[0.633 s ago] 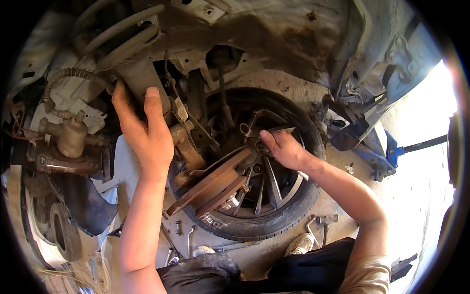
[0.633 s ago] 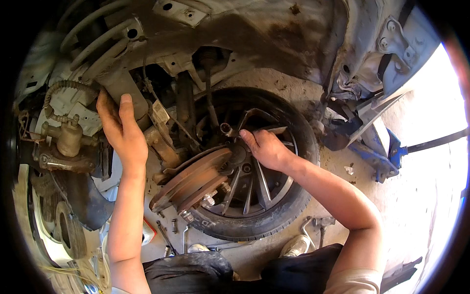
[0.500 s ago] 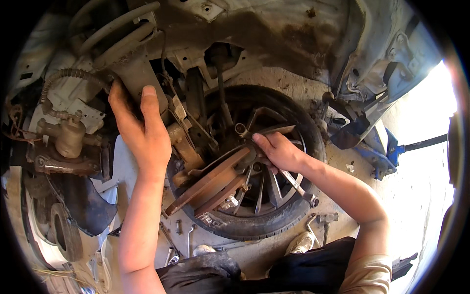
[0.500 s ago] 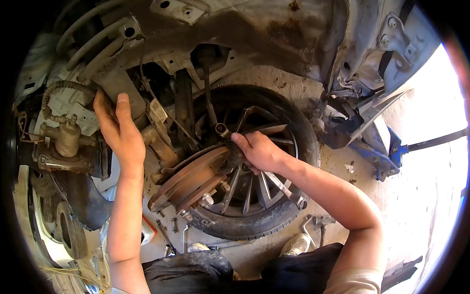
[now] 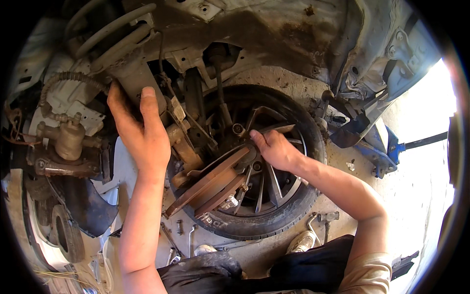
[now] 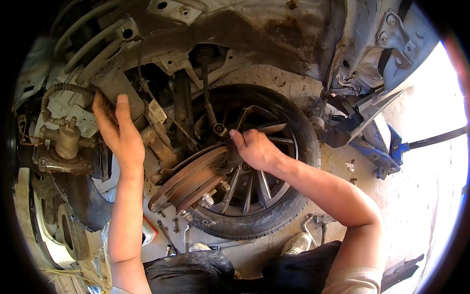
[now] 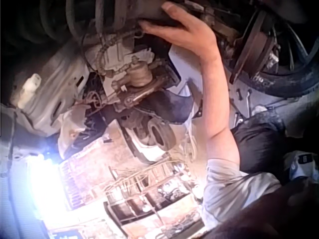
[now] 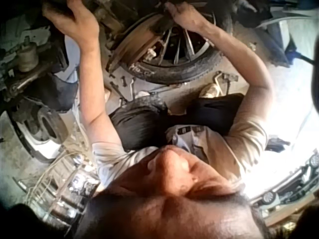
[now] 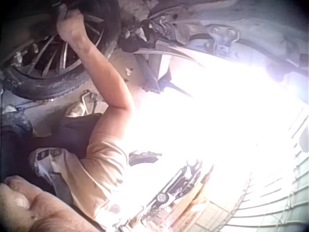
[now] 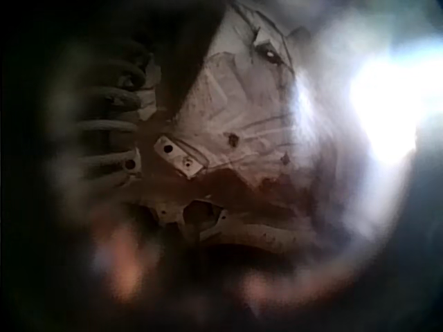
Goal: The person works on the front wheel assembly of a car, using a hammer and wrench to remove and reposition brake components. They repeatedly strike the brake caliper and adjust the rotor area while the vehicle is elevated in a garage.
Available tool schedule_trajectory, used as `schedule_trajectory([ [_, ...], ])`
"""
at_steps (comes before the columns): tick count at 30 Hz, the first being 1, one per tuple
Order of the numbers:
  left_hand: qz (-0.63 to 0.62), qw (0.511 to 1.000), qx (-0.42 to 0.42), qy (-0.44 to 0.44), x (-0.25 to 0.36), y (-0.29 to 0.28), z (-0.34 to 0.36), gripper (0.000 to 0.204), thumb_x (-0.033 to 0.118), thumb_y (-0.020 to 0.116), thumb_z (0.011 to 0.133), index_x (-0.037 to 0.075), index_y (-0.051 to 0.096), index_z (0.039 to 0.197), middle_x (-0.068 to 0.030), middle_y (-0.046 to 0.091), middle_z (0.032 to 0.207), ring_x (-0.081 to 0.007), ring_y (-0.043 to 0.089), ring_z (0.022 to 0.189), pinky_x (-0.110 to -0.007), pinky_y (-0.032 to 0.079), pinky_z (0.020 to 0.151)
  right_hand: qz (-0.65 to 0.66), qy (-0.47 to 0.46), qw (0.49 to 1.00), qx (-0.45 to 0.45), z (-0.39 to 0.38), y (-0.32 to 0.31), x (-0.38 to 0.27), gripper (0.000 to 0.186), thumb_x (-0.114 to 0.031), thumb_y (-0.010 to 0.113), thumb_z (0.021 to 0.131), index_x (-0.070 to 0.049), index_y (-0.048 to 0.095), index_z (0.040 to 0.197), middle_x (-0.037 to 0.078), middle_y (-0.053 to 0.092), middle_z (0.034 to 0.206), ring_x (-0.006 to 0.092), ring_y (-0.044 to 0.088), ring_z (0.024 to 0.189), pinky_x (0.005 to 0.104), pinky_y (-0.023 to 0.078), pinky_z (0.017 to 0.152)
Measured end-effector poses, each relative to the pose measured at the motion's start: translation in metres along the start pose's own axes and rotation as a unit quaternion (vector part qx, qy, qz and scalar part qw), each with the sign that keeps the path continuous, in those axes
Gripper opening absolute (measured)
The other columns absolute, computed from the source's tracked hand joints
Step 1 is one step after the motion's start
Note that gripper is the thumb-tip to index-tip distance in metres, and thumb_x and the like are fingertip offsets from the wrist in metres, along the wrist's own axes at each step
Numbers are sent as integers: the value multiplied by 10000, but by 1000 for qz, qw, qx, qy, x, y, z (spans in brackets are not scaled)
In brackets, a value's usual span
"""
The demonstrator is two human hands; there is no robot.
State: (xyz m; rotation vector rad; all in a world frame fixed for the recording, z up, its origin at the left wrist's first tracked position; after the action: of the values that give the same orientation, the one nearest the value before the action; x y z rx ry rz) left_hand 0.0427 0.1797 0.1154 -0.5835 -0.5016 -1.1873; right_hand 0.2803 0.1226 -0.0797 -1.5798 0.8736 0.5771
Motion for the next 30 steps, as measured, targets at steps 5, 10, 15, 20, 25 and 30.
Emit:
schedule_trajectory([
  [5, 10, 1000, -4, 4, 0, 1, 2, 537, 190, 570, 969, -75, 352, 1382, -203, 476, 1354, -257, 461, 1236, -352, 330, 1071, -192, -276, 938, 86, 28, -29, -25, 503, -426, 490, 945, -39, 677, 684, 210, 625, 651, 413, 621, 648, 492, 519, 663],
  [10, -5, 1000, -2, -6, -4, -1, 1, 546, 202, 570, 968, -79, 351, 1381, -209, 477, 1351, -263, 459, 1240, -355, 324, 1076, -206, -307, 924, 97, 33, -38, -34, 483, -399, 495, 941, -28, 662, 681, 202, 634, 677, 408, 622, 680, 487, 505, 651],
  [15, 8, 1000, -2, -5, -1, -1, 1, 522, 189, 553, 978, -75, 356, 1384, -195, 471, 1365, -242, 452, 1246, -344, 322, 1076, 3, -116, 991, 63, 27, -36, 8, 598, -474, 487, 974, 28, 603, 671, 172, 593, 608, 298, 591, 578, 418, 487, 611],
  [20, -20, 1000, -7, -1, -4, -1, 0, 500, 172, 527, 994, -66, 357, 1400, -169, 461, 1389, -212, 442, 1259, -321, 318, 1079, 197, 58, 972, -110, -1, 11, 18, 691, -580, 421, 988, -4, 541, 627, 52, 483, 513, 154, 497, 465, 315, 455, 460],
  [25, -18, 1000, -1, -2, -4, -1, 1, 503, 177, 559, 977, -78, 362, 1363, -188, 495, 1326, -237, 479, 1201, -339, 341, 1056, 280, 131, 940, -142, -11, 24, 1, 602, -515, 447, 1003, -10, 479, 677, 45, 474, 532, 152, 494, 424, 282, 400, 369],
  [30, -32, 999, -2, -3, -2, 2, 1, 510, 181, 560, 977, -82, 358, 1365, -190, 494, 1329, -242, 480, 1201, -342, 345, 1054, 158, 110, 978, -79, -3, 18, 8, 673, -517, 444, 999, 49, 551, 651, 169, 562, 575, 274, 600, 534, 392, 515, 544],
])
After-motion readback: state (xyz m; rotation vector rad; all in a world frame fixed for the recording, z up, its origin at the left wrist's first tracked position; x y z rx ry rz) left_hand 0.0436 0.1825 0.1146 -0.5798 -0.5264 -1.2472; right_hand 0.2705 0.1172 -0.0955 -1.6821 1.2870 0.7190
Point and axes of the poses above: each hand's wrist, its own z-axis towards the middle knuckle, its own y-axis out of the palm, x = y × z, the point moved 9 cm from there along z, towards the middle knuckle
